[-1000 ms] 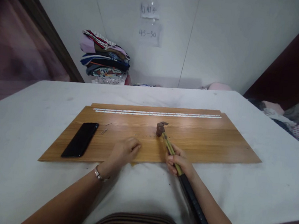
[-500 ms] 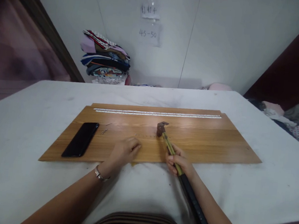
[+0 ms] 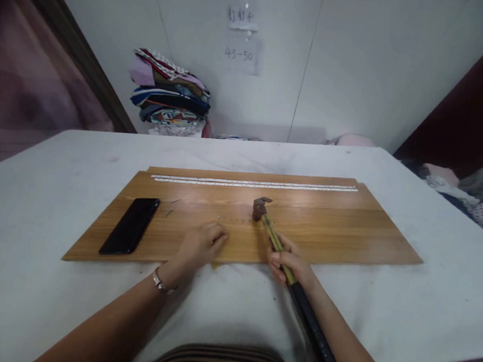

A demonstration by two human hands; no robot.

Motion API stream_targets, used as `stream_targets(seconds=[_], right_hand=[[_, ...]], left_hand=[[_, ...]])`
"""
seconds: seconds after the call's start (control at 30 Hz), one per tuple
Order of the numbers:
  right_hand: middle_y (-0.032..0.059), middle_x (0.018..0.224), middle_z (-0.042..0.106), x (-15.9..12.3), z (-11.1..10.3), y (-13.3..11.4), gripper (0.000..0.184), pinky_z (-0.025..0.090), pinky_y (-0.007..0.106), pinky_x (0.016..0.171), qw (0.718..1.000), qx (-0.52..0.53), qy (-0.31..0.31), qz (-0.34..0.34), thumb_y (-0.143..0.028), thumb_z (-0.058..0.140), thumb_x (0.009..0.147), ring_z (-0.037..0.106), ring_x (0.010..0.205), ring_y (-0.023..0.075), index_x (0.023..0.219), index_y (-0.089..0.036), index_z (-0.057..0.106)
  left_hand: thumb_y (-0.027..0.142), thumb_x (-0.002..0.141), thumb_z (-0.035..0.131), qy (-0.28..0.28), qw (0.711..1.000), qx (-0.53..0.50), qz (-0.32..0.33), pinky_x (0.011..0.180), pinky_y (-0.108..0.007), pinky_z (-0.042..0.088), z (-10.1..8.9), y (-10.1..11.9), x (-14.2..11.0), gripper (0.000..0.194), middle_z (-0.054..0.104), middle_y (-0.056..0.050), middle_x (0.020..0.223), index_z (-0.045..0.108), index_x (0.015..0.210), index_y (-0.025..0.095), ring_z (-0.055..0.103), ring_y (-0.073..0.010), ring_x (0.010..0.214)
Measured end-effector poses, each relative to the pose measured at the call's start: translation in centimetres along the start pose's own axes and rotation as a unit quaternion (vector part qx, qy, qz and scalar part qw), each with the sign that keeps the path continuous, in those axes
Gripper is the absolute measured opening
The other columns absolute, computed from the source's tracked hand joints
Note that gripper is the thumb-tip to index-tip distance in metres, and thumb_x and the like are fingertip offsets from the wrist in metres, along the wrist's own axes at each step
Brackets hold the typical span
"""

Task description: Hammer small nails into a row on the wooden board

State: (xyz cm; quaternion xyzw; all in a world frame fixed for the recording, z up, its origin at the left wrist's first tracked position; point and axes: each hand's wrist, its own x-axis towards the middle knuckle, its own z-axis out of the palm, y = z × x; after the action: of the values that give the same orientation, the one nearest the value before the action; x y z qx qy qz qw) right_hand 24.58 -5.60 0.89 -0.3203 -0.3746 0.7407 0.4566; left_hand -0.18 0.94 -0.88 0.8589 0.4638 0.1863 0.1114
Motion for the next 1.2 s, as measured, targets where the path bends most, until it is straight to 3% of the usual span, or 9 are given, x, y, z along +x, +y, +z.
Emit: stream_targets(seconds=[0.23, 0.43, 0.77, 1.2], right_hand=[[-0.0097, 0.056, 0.048, -0.17, -0.01, -0.27, 0.031, 0.029, 0.014, 0.029, 1.0, -0.003, -0.007, -0.006, -0.025, 0.065, 0.075, 0.034, 0.029, 0.0033, 0.101, -0.022, 0.048], [-0.0096, 0.054, 0.047, -0.02, -0.03, -0.13, 0.022, 0.03, 0.013, 0.029, 1.0, -0.003, 0.001, 0.002, -0.024, 0.064, 0.075, 0.034, 0.029, 0.0023, 0.091, -0.021, 0.048], [-0.0094, 0.056, 0.047, -0.18, -0.05, -0.2, 0.031, 0.029, 0.014, 0.029, 1.0, 0.003, -0.008, -0.001, -0.025, 0.064, 0.075, 0.034, 0.03, 0.0029, 0.102, -0.021, 0.048], [-0.0091, 0.056, 0.048, -0.18, -0.11, -0.03, 0.026, 0.03, 0.013, 0.029, 1.0, 0.003, -0.012, -0.003, -0.023, 0.063, 0.076, 0.034, 0.03, 0.0024, 0.098, -0.021, 0.049]], left_hand=[[0.023, 0.088, 0.046, 0.0, 1.0, -0.003, -0.001, 0.068, -0.025, 0.041, -0.03, 0.02, -0.03, 0.015, 0.063, -0.002, 0.08, 0.059, 0.081, 0.02, 0.057, -0.0148, 0.077], [0.023, 0.089, 0.046, -0.001, 1.0, -0.002, 0.001, 0.068, -0.025, 0.041, -0.15, 0.12, -0.05, 0.016, 0.063, -0.002, 0.08, 0.058, 0.08, 0.019, 0.057, -0.0147, 0.077], [0.022, 0.088, 0.047, 0.001, 1.0, -0.008, 0.002, 0.068, -0.025, 0.042, -0.08, 0.05, -0.04, 0.015, 0.063, -0.003, 0.08, 0.059, 0.081, 0.019, 0.057, -0.0149, 0.077], [0.022, 0.088, 0.047, 0.002, 1.0, 0.004, 0.002, 0.067, -0.025, 0.04, -0.04, 0.05, -0.13, 0.014, 0.062, -0.002, 0.079, 0.057, 0.079, 0.019, 0.057, -0.015, 0.076]])
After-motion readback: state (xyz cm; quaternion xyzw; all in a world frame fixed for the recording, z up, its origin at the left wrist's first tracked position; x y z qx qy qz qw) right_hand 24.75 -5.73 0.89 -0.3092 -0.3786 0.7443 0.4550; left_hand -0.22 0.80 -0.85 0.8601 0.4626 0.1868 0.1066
